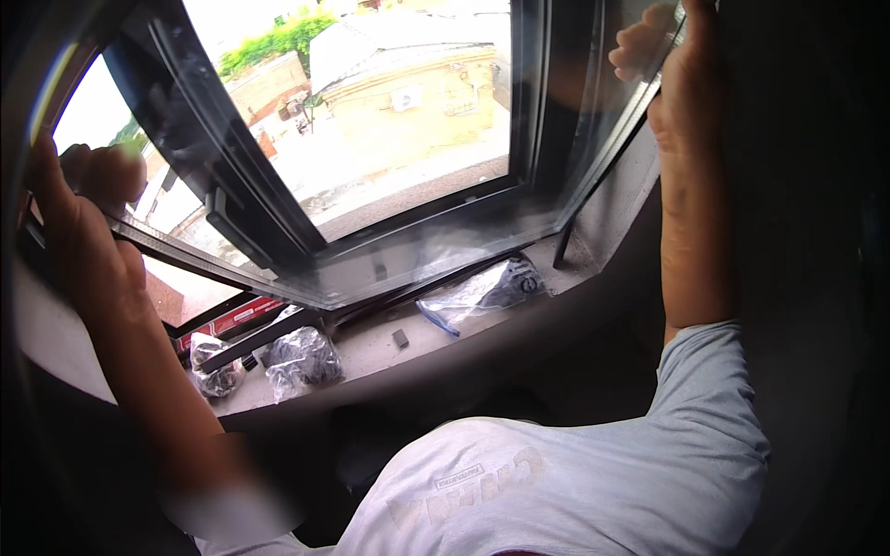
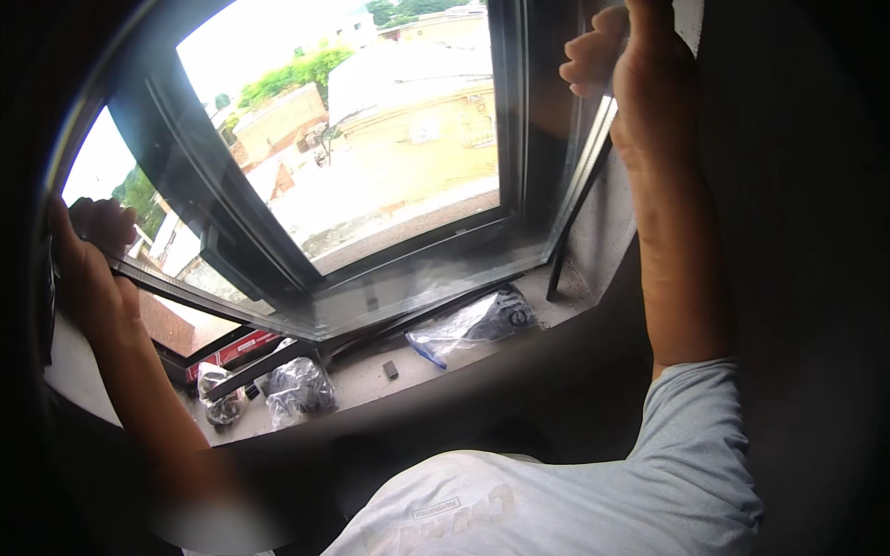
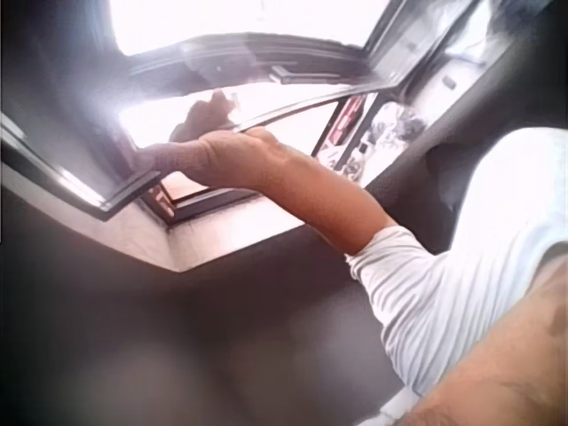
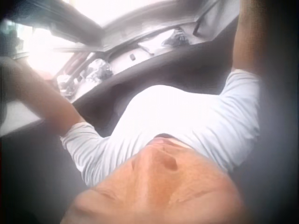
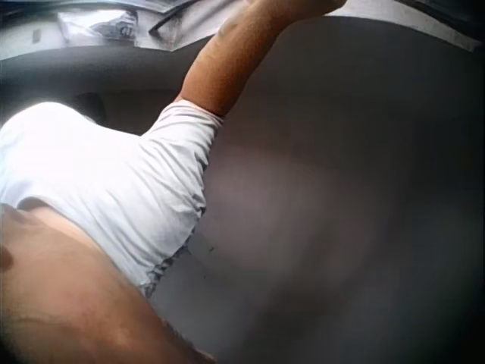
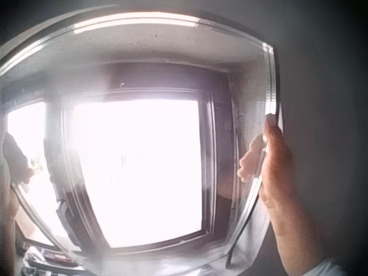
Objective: The person unpacks plastic bags containing window screen parts on the windowsill. They open the window, insert a black frame into the window track, and then place a mesh screen into the frame, pressing it into place.
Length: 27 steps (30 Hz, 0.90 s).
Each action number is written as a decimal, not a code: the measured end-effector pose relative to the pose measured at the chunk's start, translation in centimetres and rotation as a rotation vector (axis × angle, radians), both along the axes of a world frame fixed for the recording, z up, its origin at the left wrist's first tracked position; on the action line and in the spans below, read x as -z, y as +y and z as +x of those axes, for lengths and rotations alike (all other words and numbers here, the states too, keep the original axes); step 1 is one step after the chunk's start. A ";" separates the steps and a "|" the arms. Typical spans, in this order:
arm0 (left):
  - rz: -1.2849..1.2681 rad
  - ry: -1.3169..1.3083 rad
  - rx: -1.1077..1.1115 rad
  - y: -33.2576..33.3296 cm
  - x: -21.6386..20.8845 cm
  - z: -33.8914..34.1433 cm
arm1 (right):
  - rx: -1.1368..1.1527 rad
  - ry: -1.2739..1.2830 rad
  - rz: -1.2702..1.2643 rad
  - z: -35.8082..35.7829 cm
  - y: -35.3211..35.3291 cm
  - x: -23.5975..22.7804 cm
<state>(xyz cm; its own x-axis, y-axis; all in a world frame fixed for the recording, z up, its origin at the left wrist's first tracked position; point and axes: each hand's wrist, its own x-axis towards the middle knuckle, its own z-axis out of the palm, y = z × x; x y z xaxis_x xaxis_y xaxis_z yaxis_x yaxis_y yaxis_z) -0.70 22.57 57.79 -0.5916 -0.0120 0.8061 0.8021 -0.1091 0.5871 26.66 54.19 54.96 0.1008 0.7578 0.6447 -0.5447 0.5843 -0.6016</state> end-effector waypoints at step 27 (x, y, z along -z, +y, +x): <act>0.110 -0.001 -0.026 4.1 -0.6 1.9 | -0.484 0.229 0.063 -0.8 7.5 0.9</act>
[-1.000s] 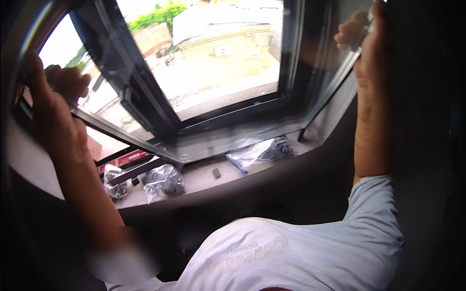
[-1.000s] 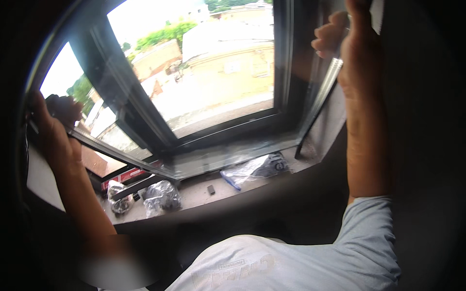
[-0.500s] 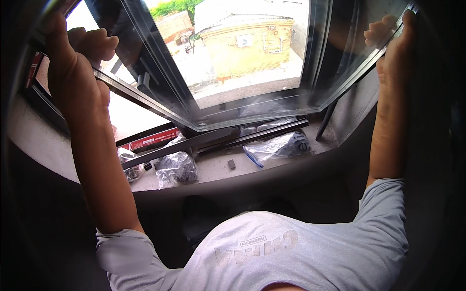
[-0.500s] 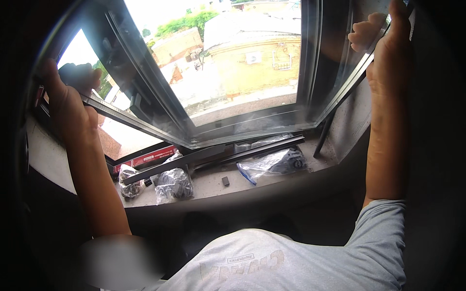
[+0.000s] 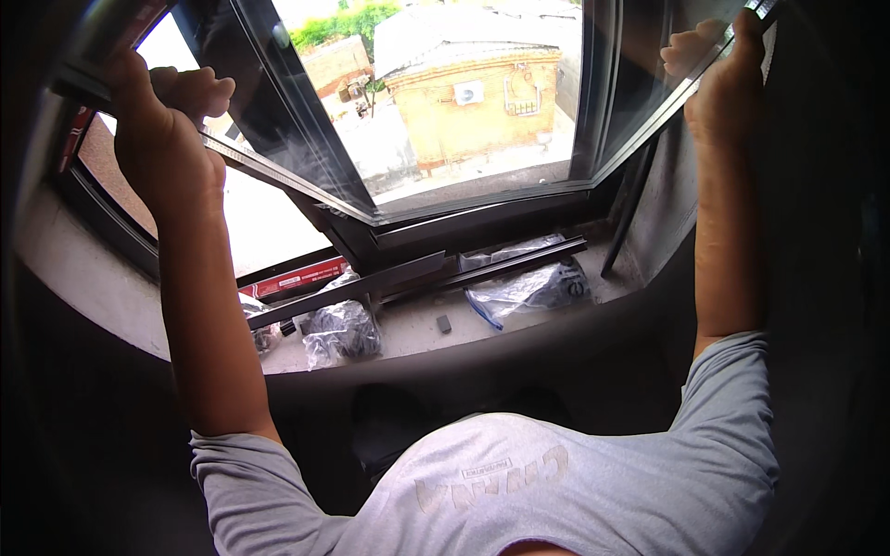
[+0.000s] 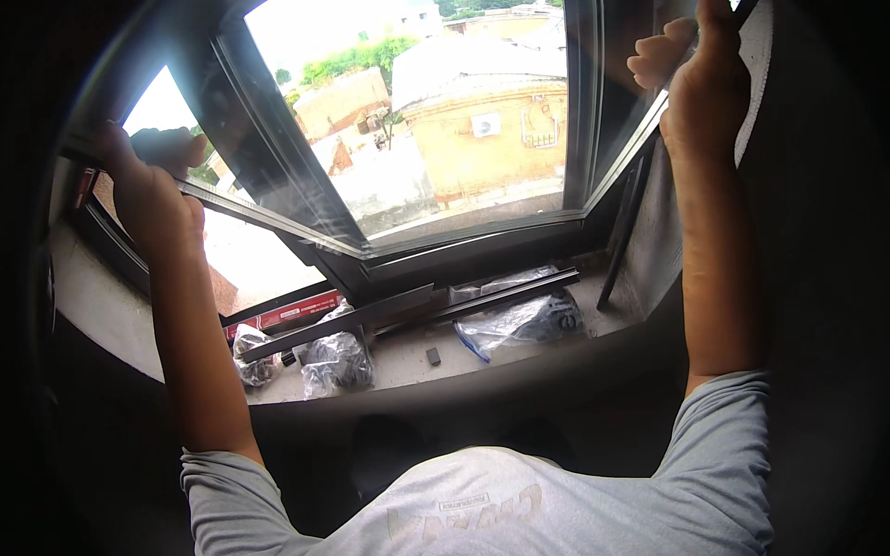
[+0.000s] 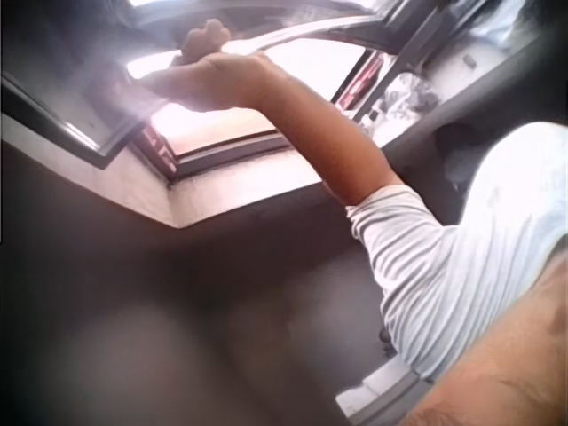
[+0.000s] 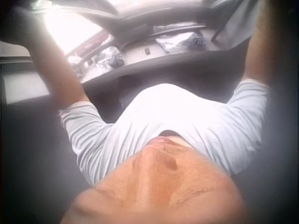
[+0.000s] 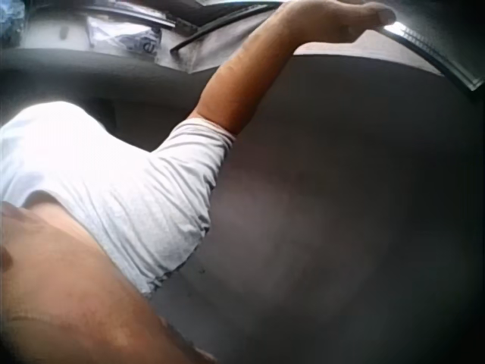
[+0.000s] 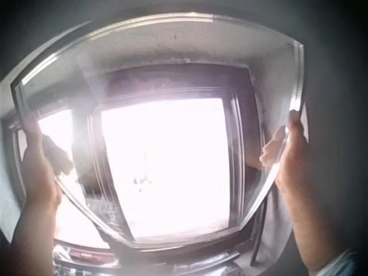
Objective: The person unpacks plastic bags containing window screen parts on the windowsill. They open the window, insert a black frame into the window track, and then place a mesh screen into the frame, pressing it into place.
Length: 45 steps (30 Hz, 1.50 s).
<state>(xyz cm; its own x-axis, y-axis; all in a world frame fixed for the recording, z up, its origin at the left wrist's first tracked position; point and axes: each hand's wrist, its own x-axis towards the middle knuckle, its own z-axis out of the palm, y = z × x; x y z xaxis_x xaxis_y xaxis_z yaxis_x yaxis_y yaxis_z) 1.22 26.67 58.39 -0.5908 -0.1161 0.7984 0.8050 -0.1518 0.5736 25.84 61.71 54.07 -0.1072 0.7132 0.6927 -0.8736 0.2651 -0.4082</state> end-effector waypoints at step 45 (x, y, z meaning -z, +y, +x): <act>-0.281 0.847 -0.332 5.9 -2.7 -9.6 | 1.106 -0.252 0.317 -8.3 6.2 3.4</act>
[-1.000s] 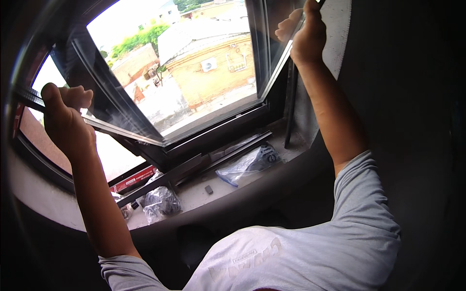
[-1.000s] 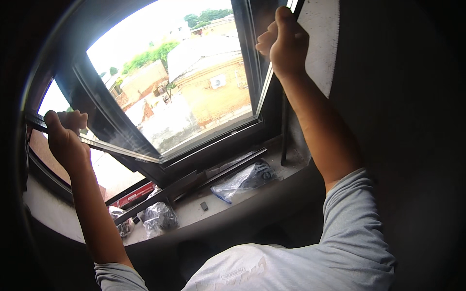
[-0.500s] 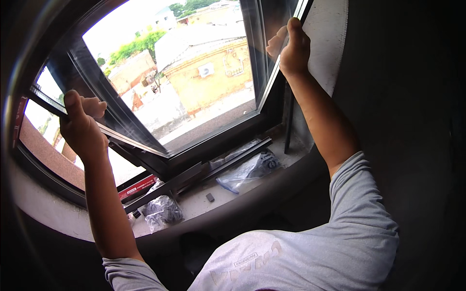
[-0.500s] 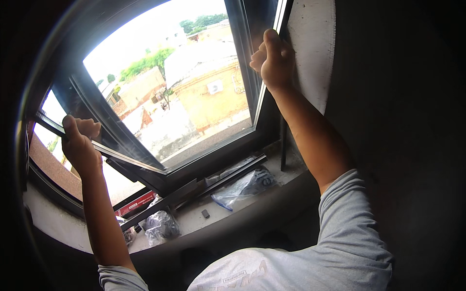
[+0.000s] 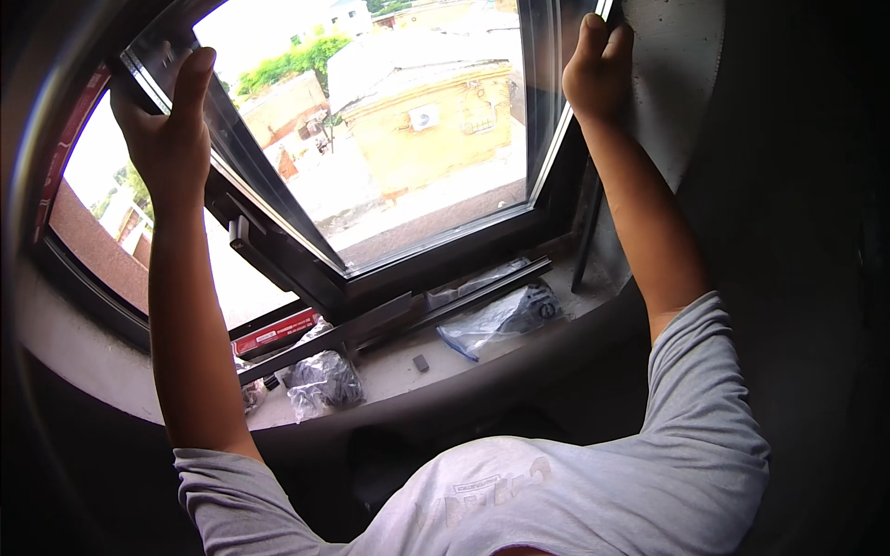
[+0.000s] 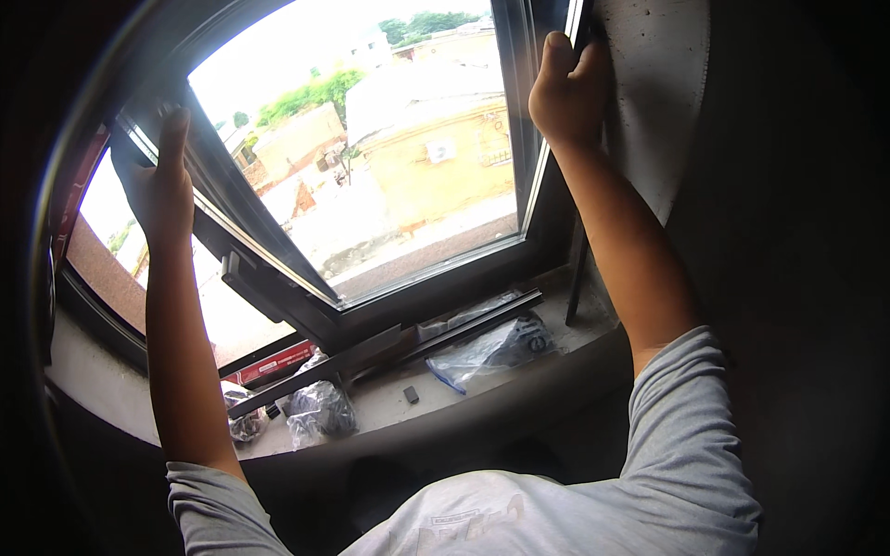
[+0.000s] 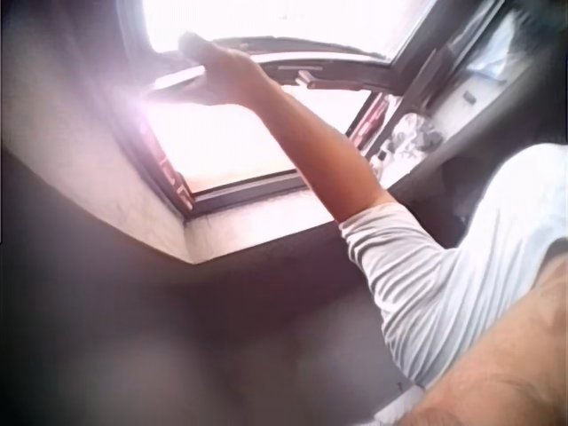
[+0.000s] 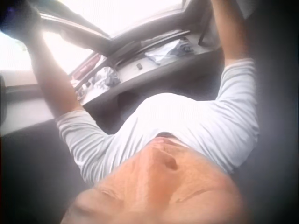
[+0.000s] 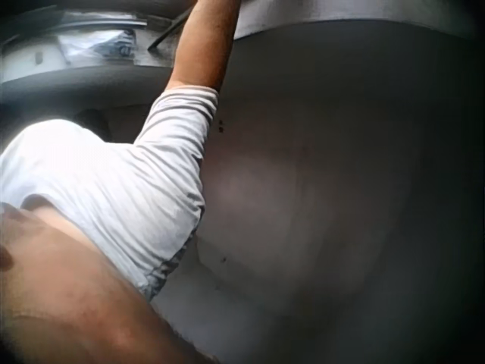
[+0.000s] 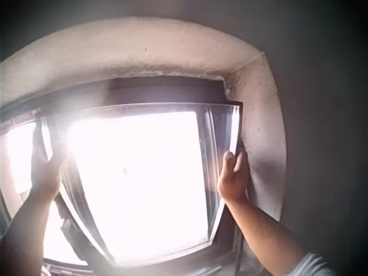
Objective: The person unpacks plastic bags containing window screen parts on the windowsill. They open the window, insert a black frame into the window track, and then place a mesh screen into the frame, pressing it into place.
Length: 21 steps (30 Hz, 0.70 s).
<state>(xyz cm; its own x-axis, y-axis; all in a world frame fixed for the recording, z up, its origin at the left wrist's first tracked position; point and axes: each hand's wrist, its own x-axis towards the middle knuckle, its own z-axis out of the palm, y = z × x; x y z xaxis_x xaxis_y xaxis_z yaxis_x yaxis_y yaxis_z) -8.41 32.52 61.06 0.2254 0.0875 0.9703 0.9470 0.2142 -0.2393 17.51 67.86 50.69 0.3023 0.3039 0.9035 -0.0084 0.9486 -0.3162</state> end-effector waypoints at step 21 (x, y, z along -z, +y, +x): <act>0.116 -0.072 -0.265 3.2 -1.3 -2.1 | 0.435 -0.169 0.033 -3.7 -0.2 -1.1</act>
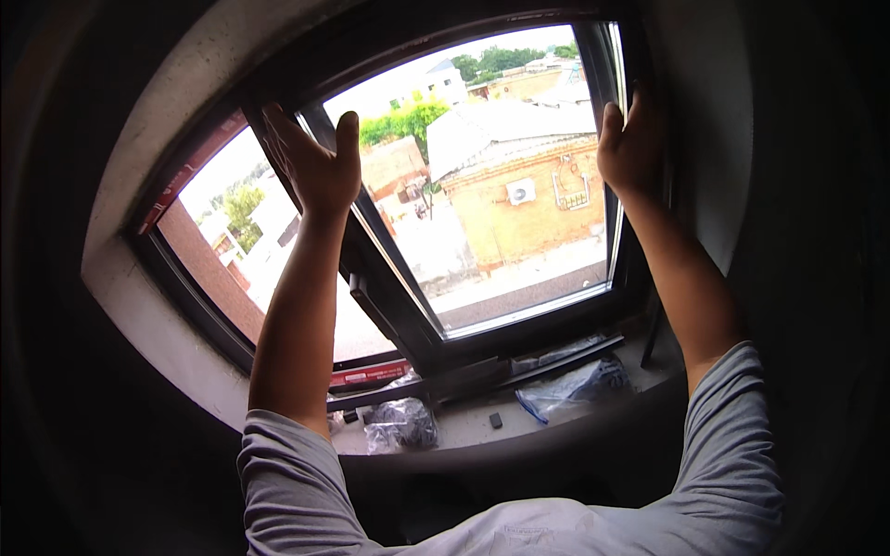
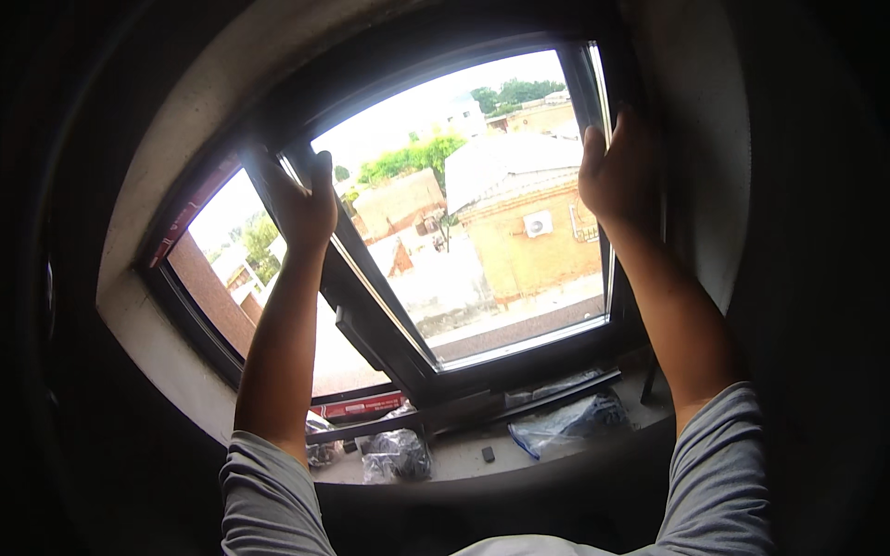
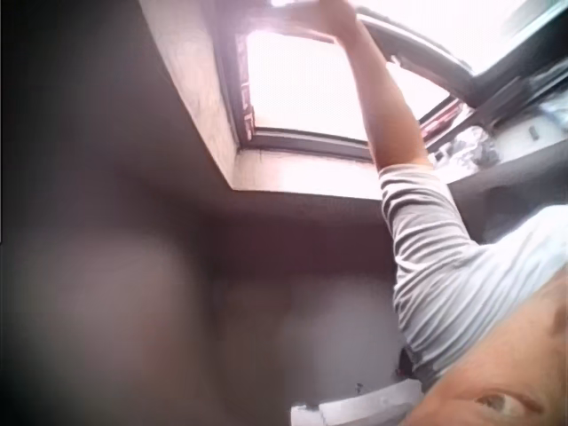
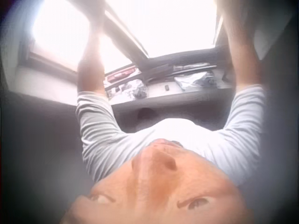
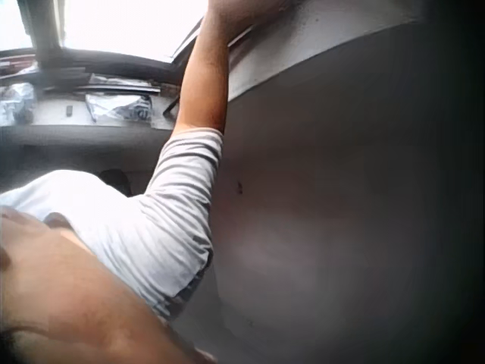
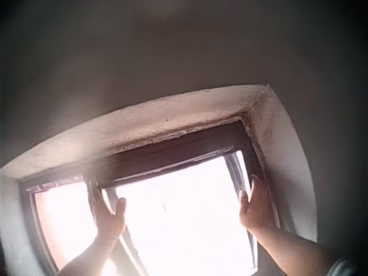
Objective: The person unpacks plastic bags containing window screen parts on the windowsill. They open the window, insert a black frame into the window track, and then place a mesh screen into the frame, pressing it into place.
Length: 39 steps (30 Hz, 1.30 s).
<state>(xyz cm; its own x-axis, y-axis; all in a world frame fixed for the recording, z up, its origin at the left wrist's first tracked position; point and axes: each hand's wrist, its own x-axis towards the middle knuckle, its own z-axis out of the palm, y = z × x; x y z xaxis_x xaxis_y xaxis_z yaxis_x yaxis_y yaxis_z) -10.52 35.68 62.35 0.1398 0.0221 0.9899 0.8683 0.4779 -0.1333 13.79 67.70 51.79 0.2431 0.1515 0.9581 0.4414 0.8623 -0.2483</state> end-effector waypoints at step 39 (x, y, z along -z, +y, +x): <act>-0.345 -0.090 -0.318 0.2 5.2 2.6 | -0.909 -0.486 -0.516 -1.8 -16.1 14.5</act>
<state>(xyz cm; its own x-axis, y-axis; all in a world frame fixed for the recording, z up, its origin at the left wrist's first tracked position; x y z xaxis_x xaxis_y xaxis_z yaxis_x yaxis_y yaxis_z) -7.93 35.90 57.12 -0.0134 0.3792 0.9252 0.7015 0.6629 -0.2616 12.01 51.56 37.29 -0.5349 0.4826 0.6935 -0.1450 0.7562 -0.6381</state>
